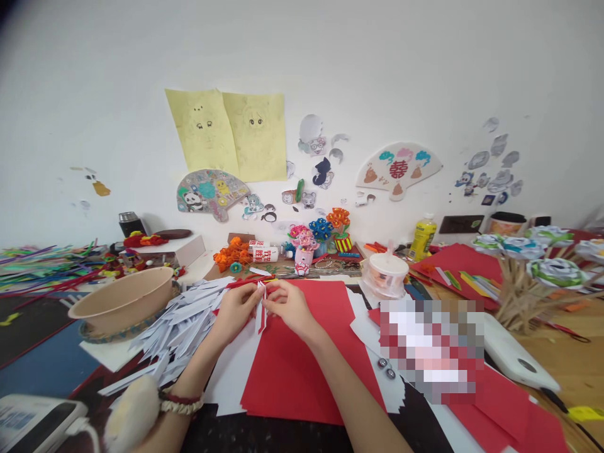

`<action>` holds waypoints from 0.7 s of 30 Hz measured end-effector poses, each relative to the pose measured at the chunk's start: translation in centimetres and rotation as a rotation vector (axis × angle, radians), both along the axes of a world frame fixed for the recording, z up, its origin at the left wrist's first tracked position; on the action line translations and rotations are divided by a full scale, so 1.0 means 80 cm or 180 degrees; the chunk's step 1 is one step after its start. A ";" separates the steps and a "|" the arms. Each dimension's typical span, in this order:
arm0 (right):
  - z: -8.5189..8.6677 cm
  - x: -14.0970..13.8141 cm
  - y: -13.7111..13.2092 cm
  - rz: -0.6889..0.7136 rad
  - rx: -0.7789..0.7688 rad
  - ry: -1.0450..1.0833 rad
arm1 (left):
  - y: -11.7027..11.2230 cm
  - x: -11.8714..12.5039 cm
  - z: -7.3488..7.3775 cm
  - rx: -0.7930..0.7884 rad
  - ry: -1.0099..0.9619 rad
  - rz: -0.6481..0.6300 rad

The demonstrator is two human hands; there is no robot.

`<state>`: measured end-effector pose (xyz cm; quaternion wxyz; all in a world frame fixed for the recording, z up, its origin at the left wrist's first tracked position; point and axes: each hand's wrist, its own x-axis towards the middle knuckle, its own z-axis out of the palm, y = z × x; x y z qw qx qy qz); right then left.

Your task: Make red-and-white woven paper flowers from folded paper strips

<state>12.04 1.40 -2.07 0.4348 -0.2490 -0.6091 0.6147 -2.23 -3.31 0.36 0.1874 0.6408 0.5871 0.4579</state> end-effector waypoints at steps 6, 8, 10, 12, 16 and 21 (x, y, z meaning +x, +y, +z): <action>0.002 0.002 0.001 -0.0022 -0.0035 -0.0006 | -0.002 0.000 0.001 -0.0007 -0.0096 0.0030; 0.002 0.003 0.001 -0.0027 -0.0046 0.0014 | -0.001 -0.001 0.000 -0.0020 -0.0139 0.0031; 0.002 0.004 0.001 -0.0028 -0.0053 0.0039 | -0.001 -0.001 -0.001 -0.0029 -0.0179 0.0023; 0.003 0.006 0.001 -0.0027 -0.0057 0.0060 | 0.000 -0.002 -0.001 -0.0031 -0.0209 0.0022; 0.005 0.008 0.000 -0.0027 -0.0069 0.0086 | 0.000 -0.001 -0.001 -0.0037 -0.0254 0.0020; 0.007 0.010 -0.001 -0.0002 -0.0085 0.0111 | 0.000 -0.002 -0.002 -0.0035 -0.0314 -0.0033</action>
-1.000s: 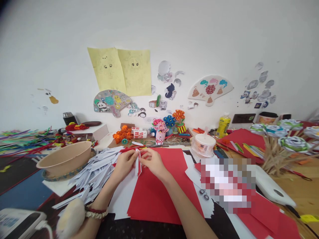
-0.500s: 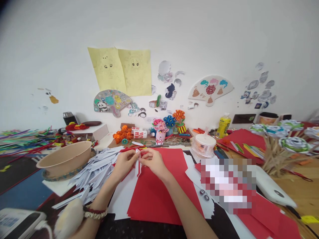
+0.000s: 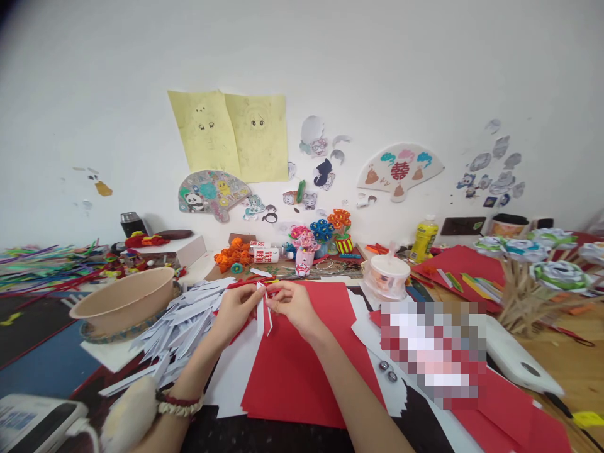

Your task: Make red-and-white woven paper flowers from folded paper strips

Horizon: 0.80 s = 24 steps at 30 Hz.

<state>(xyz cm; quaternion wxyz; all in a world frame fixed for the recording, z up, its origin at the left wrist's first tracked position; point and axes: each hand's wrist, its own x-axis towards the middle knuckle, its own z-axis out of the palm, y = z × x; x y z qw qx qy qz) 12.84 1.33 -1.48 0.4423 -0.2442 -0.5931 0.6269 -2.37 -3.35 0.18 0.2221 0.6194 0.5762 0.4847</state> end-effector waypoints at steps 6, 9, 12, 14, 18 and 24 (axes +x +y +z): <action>0.001 0.002 0.002 0.0005 0.0004 0.0049 | -0.001 0.000 0.001 0.0011 -0.0072 0.0033; 0.003 0.002 0.001 -0.0035 -0.0024 0.0069 | -0.002 0.001 0.005 0.0038 -0.0138 0.0132; 0.005 0.002 0.000 -0.0106 -0.0069 0.0082 | -0.004 0.001 0.008 0.0082 -0.0250 0.0285; 0.006 0.001 -0.001 -0.0139 -0.0099 0.0085 | -0.004 0.000 0.009 0.0089 -0.0347 0.0345; 0.007 0.001 -0.003 -0.0097 -0.0136 0.0062 | -0.004 0.000 0.009 0.0033 -0.0560 0.0281; 0.004 0.000 -0.003 0.0034 -0.0155 -0.0025 | -0.003 0.002 0.007 -0.0032 -0.0853 0.0053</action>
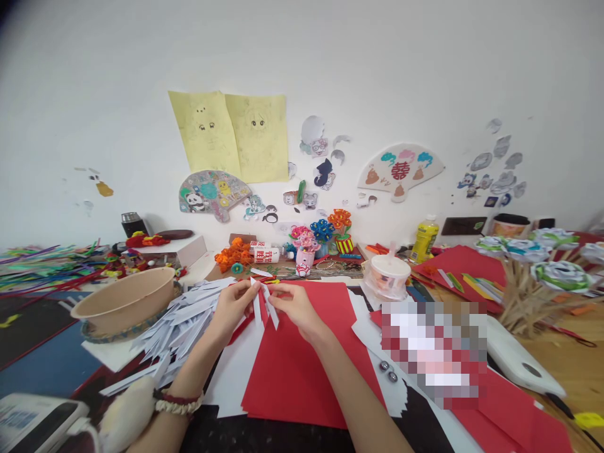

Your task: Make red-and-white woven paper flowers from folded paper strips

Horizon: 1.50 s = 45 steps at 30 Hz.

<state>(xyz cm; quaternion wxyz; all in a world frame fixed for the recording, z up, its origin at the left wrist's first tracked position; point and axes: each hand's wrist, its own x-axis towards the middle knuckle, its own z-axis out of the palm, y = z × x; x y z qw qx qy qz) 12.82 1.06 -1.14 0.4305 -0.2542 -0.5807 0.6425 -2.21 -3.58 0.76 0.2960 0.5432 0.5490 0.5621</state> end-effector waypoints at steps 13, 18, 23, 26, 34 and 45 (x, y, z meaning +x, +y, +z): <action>-0.003 0.000 -0.004 0.0285 0.0086 -0.0524 | -0.005 0.002 0.010 -0.0063 -0.0361 -0.0150; -0.012 0.000 0.004 -0.0072 0.0421 -0.0890 | -0.003 -0.003 0.009 -0.0123 -0.0485 -0.0121; -0.021 0.004 0.012 -0.0515 0.0821 -0.1357 | 0.004 -0.004 0.000 -0.0230 -0.0575 -0.0060; -0.021 0.005 0.016 -0.0607 0.0999 -0.1601 | 0.008 -0.002 -0.006 -0.0358 -0.0592 -0.0049; 0.000 0.020 0.022 -0.0333 0.1134 -0.1823 | 0.034 0.011 0.007 -0.0713 -0.0604 -0.0156; -0.029 0.055 0.017 -0.0460 0.1072 -0.1944 | 0.033 0.024 -0.001 -0.1066 -0.0886 -0.0243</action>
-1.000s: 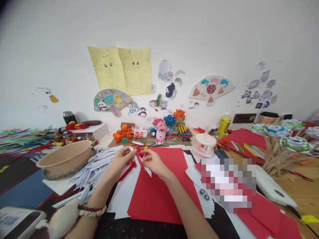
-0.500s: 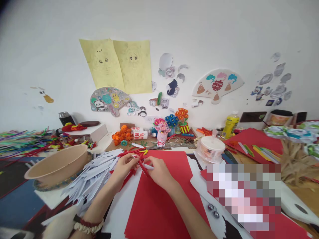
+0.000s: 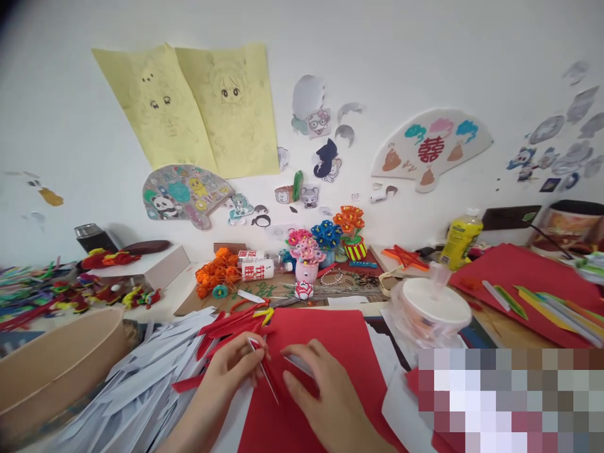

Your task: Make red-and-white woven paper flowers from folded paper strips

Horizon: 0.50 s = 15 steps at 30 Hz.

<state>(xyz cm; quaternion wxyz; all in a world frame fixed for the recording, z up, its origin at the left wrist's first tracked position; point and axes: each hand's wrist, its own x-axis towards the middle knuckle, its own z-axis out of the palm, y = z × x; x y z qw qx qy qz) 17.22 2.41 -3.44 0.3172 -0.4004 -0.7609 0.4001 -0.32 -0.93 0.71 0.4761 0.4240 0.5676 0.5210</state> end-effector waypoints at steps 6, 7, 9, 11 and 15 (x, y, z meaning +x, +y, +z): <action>-0.012 0.000 -0.002 0.0255 0.0384 -0.0366 | 0.001 0.004 -0.008 -0.0107 -0.0072 -0.0243; -0.015 -0.001 -0.001 0.0279 0.0413 -0.0414 | 0.000 0.004 -0.010 -0.0111 -0.0113 -0.0237; -0.020 -0.002 0.001 0.0320 0.0440 -0.0441 | -0.002 0.004 -0.015 -0.0156 -0.0155 -0.0297; -0.022 -0.001 0.001 0.0300 0.0478 -0.0457 | -0.003 0.003 -0.019 -0.0168 -0.0146 -0.0316; -0.016 0.003 0.000 0.0117 0.0695 -0.0572 | 0.000 0.000 -0.022 -0.0029 0.0099 -0.0133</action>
